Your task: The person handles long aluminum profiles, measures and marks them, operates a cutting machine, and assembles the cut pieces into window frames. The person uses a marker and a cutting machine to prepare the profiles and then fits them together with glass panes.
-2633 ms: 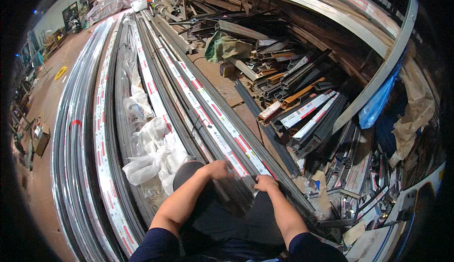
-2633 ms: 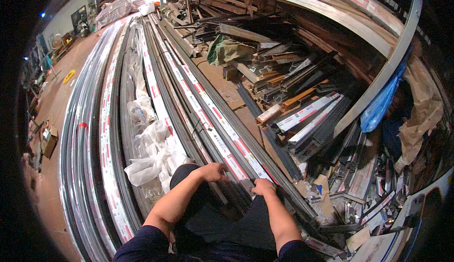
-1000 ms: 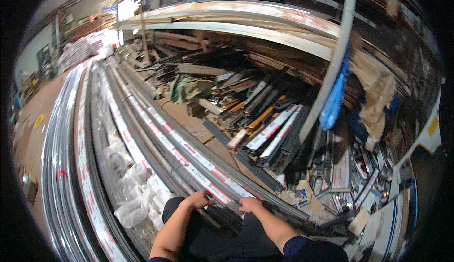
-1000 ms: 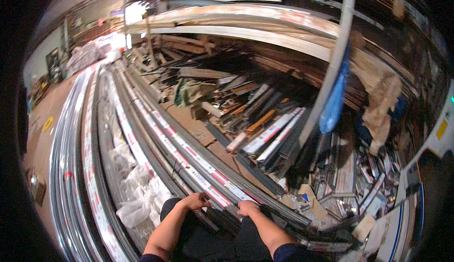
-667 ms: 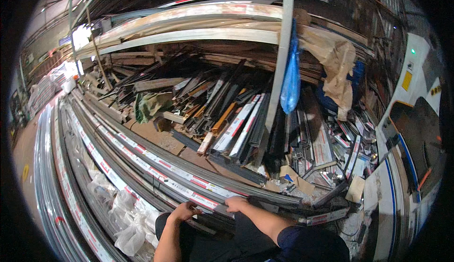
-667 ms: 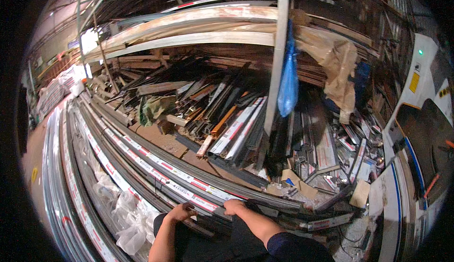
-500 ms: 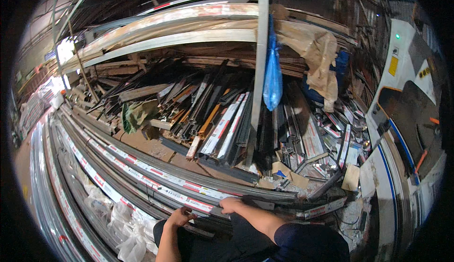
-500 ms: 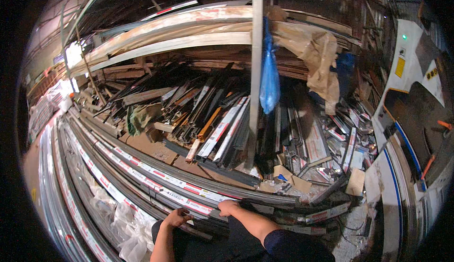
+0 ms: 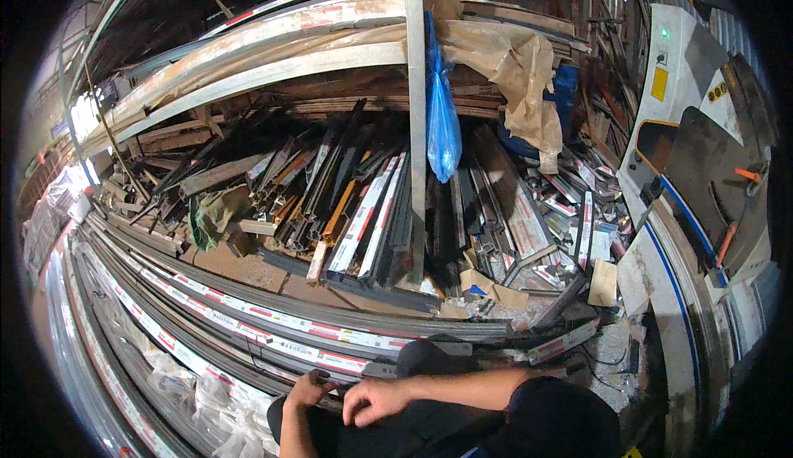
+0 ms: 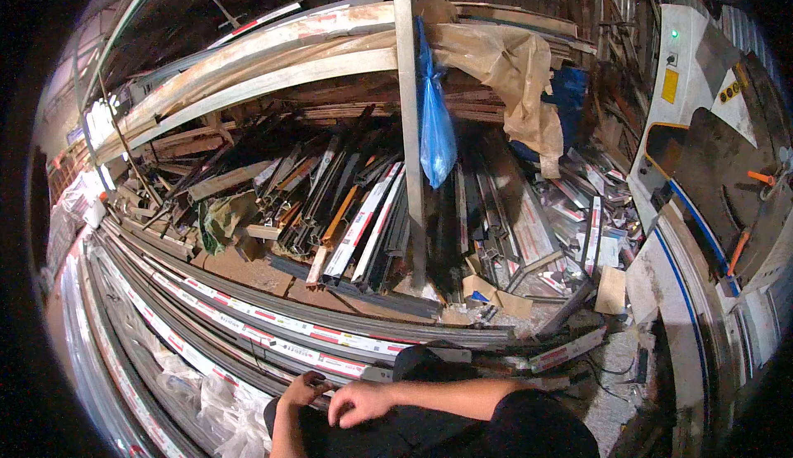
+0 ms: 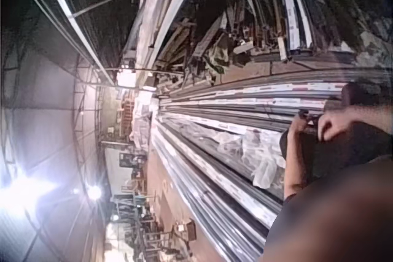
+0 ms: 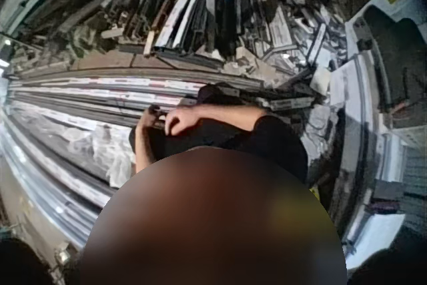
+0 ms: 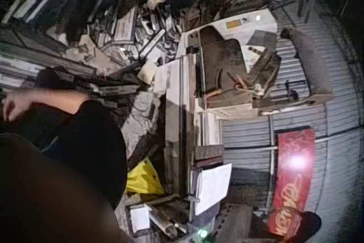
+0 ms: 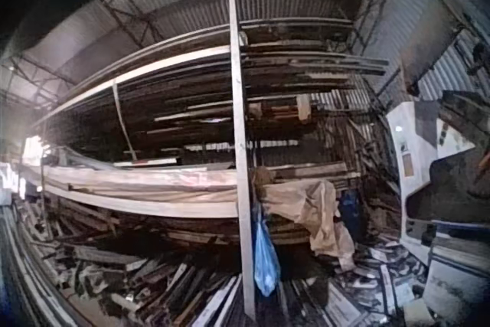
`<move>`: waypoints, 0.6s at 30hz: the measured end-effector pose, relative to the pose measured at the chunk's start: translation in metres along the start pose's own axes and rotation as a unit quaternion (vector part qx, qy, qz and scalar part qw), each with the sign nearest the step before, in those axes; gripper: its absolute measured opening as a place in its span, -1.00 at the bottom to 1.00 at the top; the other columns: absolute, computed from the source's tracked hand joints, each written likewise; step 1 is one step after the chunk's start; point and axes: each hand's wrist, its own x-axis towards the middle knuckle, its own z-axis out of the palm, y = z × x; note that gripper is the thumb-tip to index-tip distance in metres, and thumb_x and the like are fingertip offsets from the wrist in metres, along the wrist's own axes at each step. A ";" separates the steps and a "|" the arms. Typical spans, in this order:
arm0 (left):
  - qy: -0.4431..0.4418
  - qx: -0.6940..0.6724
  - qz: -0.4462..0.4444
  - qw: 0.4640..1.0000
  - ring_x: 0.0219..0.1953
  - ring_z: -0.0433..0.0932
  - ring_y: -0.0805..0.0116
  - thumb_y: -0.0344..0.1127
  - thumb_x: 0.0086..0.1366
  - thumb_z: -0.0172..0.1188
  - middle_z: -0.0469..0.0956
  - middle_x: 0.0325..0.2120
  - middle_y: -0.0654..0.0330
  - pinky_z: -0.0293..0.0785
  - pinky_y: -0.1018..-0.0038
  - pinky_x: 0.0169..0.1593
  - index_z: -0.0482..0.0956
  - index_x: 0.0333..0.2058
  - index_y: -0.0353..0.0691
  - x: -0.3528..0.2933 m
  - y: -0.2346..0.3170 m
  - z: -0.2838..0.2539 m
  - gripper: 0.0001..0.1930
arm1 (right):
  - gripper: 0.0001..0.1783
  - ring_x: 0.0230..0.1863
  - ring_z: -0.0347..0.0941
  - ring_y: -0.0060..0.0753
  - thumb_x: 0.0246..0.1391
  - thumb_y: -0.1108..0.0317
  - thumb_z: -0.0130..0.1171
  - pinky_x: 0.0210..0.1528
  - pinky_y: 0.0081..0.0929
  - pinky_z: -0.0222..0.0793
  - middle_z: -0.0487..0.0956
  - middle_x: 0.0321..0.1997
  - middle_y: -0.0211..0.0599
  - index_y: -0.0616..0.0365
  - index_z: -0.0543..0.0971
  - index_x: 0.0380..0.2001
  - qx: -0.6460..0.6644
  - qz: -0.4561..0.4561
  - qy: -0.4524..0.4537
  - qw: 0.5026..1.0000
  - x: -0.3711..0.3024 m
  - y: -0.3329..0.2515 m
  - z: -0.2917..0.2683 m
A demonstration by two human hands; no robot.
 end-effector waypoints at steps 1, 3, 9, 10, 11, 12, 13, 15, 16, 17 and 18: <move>0.002 0.007 0.011 1.000 -0.09 0.73 0.16 0.04 0.25 0.52 0.77 -0.13 -0.05 0.63 0.30 0.01 0.66 0.07 -0.42 0.001 0.000 0.001 -0.36 | -0.75 -0.01 0.61 -0.19 0.27 0.26 0.30 0.10 -0.20 0.49 0.67 -0.09 -0.19 0.14 0.72 -0.07 -0.004 -0.039 -0.068 0.997 0.002 -0.030 0.014; -0.010 0.007 -0.006 1.000 -0.09 0.74 0.14 0.06 0.26 0.50 0.77 -0.15 -0.04 0.63 0.30 0.00 0.63 0.09 -0.45 0.004 -0.002 0.002 -0.33 | -0.66 -0.07 0.59 -0.07 0.27 0.09 0.34 0.02 -0.04 0.46 0.65 -0.08 -0.13 0.16 0.70 -0.16 0.072 -0.133 -0.173 0.973 0.006 -0.075 0.039; -0.009 0.023 -0.007 1.000 0.09 0.69 0.01 0.08 0.23 0.52 0.72 -0.01 -0.16 0.59 0.24 0.17 0.57 0.19 -0.44 0.006 0.004 0.004 -0.24 | -0.61 -0.15 0.58 0.06 0.45 0.05 0.21 -0.07 0.06 0.41 0.66 -0.10 0.01 0.20 0.72 -0.21 0.142 -0.134 -0.221 0.955 0.011 -0.098 0.076; -0.024 0.000 -0.023 0.999 0.08 0.69 0.03 0.11 0.21 0.53 0.72 0.01 -0.15 0.58 0.26 0.16 0.58 0.18 -0.42 0.003 0.006 0.003 -0.23 | -0.60 -0.15 0.58 0.10 0.45 0.03 0.20 -0.07 0.14 0.40 0.67 -0.09 0.03 0.18 0.72 -0.20 0.125 -0.202 -0.221 0.946 0.015 -0.095 0.076; -0.023 -0.003 -0.032 0.999 0.08 0.69 0.04 0.11 0.20 0.53 0.72 0.01 -0.14 0.58 0.26 0.15 0.60 0.17 -0.40 0.000 0.008 0.002 -0.23 | -0.59 -0.15 0.58 0.13 0.45 0.00 0.19 -0.07 0.22 0.38 0.67 -0.08 0.06 0.15 0.73 -0.19 0.108 -0.269 -0.219 0.932 0.019 -0.092 0.075; -0.023 -0.014 -0.033 0.999 0.08 0.69 0.05 0.11 0.19 0.54 0.72 0.00 -0.13 0.58 0.26 0.15 0.61 0.16 -0.38 -0.003 0.010 0.001 -0.24 | -0.66 -0.10 0.58 0.05 0.41 0.08 0.20 -0.02 0.10 0.39 0.65 -0.10 -0.03 0.15 0.69 -0.20 0.033 -0.276 -0.208 0.938 0.020 -0.091 0.072; -0.015 -0.006 -0.031 0.999 0.01 0.71 0.05 0.12 0.18 0.53 0.73 -0.04 -0.13 0.61 0.26 0.10 0.60 0.17 -0.39 -0.006 0.010 0.000 -0.23 | -0.73 -0.06 0.57 -0.02 0.38 0.15 0.20 0.03 -0.03 0.39 0.64 -0.12 -0.13 0.14 0.66 -0.20 -0.042 -0.281 -0.193 0.939 0.022 -0.091 0.064; -0.010 -0.004 -0.007 1.000 -0.13 0.75 0.05 0.14 0.17 0.53 0.74 -0.11 -0.13 0.65 0.25 0.00 0.57 0.18 -0.41 -0.009 0.011 -0.003 -0.20 | -0.82 -0.02 0.55 -0.07 0.39 0.24 0.14 0.05 -0.13 0.37 0.60 -0.16 -0.26 0.09 0.57 -0.27 -0.144 -0.275 -0.150 0.939 0.029 -0.090 0.041; -0.010 0.007 0.020 1.000 -0.12 0.75 0.04 0.14 0.17 0.53 0.75 -0.11 -0.13 0.65 0.24 0.00 0.56 0.19 -0.40 -0.009 0.011 -0.004 -0.19 | -0.88 -0.08 0.56 -0.10 0.37 0.30 0.18 0.03 -0.15 0.41 0.60 -0.19 -0.31 0.07 0.60 -0.27 -0.148 -0.250 -0.057 0.955 0.034 -0.087 0.023; -0.011 0.015 0.055 0.998 -0.11 0.75 0.04 0.14 0.17 0.53 0.75 -0.11 -0.12 0.65 0.23 0.00 0.56 0.20 -0.40 -0.009 0.011 -0.004 -0.18 | -0.93 -0.16 0.56 -0.14 0.32 0.37 0.25 -0.02 -0.21 0.45 0.60 -0.23 -0.30 0.07 0.60 -0.30 -0.125 -0.184 0.043 0.974 0.035 -0.084 0.003; -0.015 0.033 0.050 0.998 -0.11 0.75 0.04 0.14 0.17 0.53 0.75 -0.11 -0.12 0.65 0.23 0.01 0.55 0.20 -0.40 -0.008 0.012 -0.005 -0.18 | -0.90 -0.22 0.56 -0.25 0.32 0.42 0.28 -0.05 -0.29 0.48 0.60 -0.27 -0.30 0.09 0.60 -0.34 -0.083 -0.172 0.118 0.974 0.041 -0.078 -0.015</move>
